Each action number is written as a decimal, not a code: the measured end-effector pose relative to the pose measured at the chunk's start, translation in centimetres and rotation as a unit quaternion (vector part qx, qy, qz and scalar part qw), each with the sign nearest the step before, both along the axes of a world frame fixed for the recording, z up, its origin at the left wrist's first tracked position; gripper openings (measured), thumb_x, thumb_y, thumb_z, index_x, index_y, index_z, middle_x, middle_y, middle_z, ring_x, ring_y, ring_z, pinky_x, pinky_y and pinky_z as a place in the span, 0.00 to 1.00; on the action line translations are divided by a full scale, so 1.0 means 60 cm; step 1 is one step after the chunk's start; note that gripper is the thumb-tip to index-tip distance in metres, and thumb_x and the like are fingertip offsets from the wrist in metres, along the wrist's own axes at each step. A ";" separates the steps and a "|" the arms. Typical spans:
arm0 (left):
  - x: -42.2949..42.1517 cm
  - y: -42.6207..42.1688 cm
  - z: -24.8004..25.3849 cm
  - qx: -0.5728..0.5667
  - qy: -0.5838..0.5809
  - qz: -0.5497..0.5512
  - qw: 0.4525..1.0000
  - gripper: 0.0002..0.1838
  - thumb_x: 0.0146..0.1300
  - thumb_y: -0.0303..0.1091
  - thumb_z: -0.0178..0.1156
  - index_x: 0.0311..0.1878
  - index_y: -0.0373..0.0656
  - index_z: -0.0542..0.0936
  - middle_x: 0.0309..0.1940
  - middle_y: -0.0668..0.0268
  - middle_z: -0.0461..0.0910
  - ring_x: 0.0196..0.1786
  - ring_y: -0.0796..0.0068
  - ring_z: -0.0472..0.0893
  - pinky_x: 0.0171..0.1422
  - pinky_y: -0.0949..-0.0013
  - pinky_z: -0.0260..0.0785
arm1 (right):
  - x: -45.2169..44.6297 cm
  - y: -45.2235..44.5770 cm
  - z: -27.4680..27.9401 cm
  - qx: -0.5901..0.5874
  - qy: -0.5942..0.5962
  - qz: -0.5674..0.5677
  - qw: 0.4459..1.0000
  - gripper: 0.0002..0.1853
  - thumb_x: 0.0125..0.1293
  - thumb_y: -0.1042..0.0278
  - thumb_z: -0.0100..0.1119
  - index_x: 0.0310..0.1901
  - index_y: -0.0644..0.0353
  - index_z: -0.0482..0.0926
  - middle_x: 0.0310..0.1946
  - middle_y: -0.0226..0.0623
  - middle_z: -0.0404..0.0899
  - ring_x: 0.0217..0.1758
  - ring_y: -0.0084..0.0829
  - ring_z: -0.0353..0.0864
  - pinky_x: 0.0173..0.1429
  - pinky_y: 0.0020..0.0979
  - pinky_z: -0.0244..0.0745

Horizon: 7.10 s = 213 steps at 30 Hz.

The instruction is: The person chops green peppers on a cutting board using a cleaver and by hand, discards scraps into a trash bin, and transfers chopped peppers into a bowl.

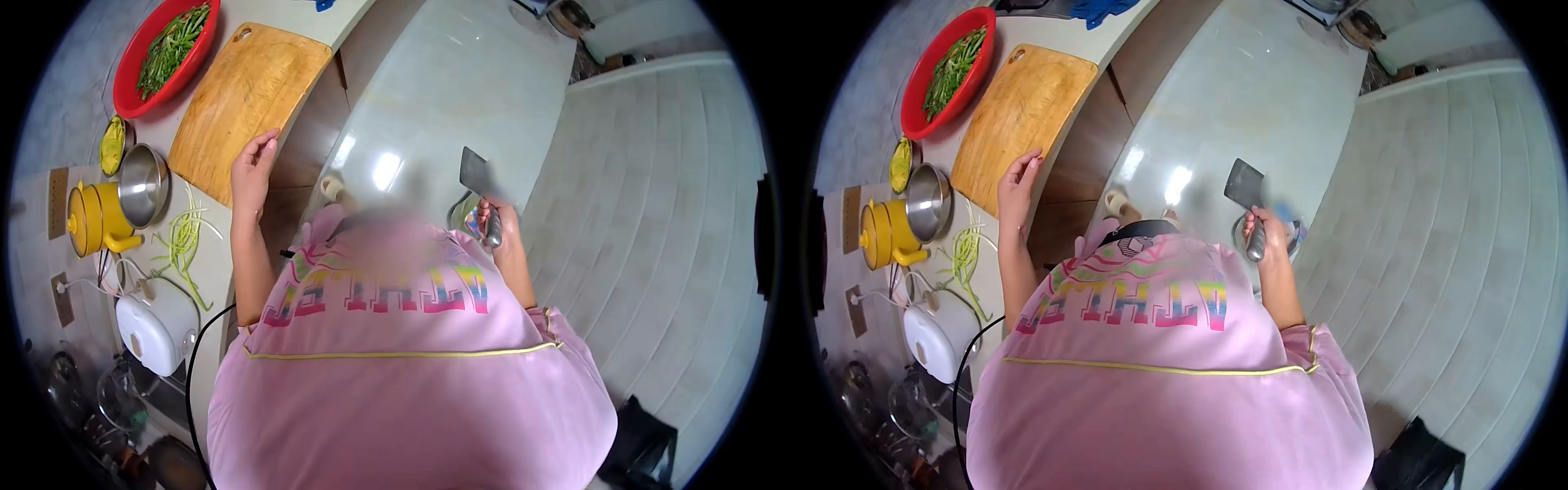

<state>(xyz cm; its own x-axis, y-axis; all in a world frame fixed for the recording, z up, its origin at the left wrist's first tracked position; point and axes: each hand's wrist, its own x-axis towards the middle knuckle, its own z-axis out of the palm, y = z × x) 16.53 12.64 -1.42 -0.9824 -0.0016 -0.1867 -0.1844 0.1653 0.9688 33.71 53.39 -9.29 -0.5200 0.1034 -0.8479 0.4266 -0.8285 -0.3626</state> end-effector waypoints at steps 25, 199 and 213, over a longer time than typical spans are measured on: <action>-0.302 0.093 0.025 0.007 -0.002 0.060 0.998 0.13 0.67 0.31 0.53 0.52 0.37 0.77 0.47 0.67 0.79 0.51 0.79 0.75 0.58 0.77 0.64 | -0.352 0.085 -0.004 0.003 -0.001 0.052 0.999 0.08 0.65 0.68 0.47 0.28 0.57 0.68 0.19 0.30 0.69 0.17 0.21 0.68 0.20 0.22 0.69; -0.230 -0.159 -0.122 -0.351 0.208 0.420 0.811 0.20 0.58 0.29 0.55 0.55 0.37 0.69 0.58 0.51 0.67 0.61 0.51 0.66 0.64 0.57 0.60 | -0.923 -0.878 0.257 0.617 0.641 0.455 -0.031 0.14 0.46 0.70 0.61 0.38 0.58 0.75 0.31 0.47 0.80 0.36 0.47 0.80 0.38 0.46 0.75; -0.166 -0.169 -0.133 -0.276 0.226 0.453 0.817 0.12 0.63 0.31 0.48 0.45 0.36 0.75 0.54 0.52 0.73 0.55 0.55 0.72 0.62 0.61 0.61 | -0.700 -0.742 0.192 0.345 0.670 0.643 -0.136 0.23 0.43 0.63 0.71 0.43 0.60 0.80 0.43 0.46 0.76 0.49 0.43 0.77 0.52 0.36 0.73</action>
